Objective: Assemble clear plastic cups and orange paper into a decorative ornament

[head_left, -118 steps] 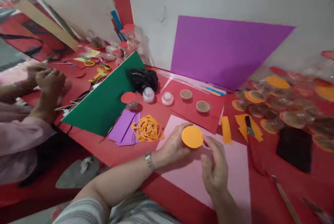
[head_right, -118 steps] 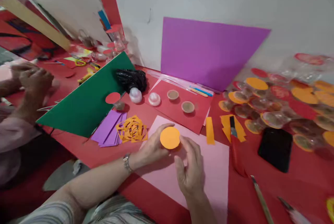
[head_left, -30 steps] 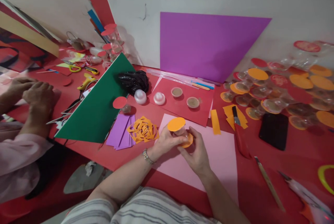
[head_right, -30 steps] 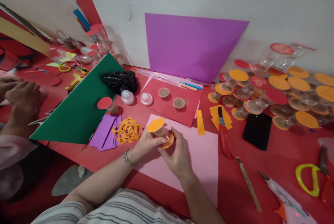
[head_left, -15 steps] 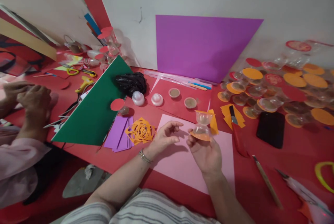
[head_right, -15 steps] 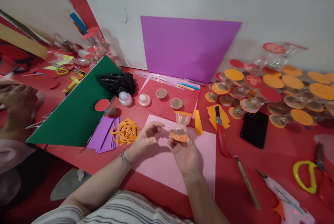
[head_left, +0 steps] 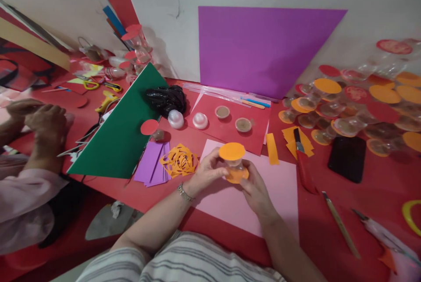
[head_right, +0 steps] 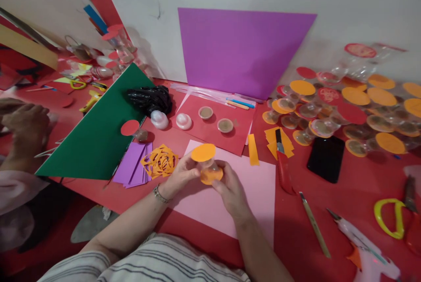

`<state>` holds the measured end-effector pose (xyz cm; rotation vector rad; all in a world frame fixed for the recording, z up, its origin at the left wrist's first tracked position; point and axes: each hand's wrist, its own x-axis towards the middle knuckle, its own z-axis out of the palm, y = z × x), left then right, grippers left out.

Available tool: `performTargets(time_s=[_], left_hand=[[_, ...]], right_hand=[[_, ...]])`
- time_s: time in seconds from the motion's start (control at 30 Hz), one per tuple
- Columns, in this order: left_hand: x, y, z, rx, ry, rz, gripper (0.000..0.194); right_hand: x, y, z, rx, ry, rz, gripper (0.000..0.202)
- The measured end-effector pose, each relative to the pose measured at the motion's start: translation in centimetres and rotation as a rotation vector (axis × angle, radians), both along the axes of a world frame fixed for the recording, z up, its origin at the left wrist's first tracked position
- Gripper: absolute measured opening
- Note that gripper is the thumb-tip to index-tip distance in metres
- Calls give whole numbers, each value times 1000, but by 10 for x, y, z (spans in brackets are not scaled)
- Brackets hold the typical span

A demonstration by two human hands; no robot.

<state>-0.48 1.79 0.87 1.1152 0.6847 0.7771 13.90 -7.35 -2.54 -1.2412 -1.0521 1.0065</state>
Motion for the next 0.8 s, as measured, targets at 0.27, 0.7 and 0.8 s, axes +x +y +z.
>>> performTargets(time_s=[0.27,0.7,0.8], left_hand=[[-2,1,5,35,70,13,62],[-12,3,-2,53,61,-166,54],[-6,4,-12,152,-37,-96,64]], right_hand=[[-3,2,5,-34,294,14,61],[2,-1,11,-151,414,85,50],[0,4,8,-80,363,-91,48]])
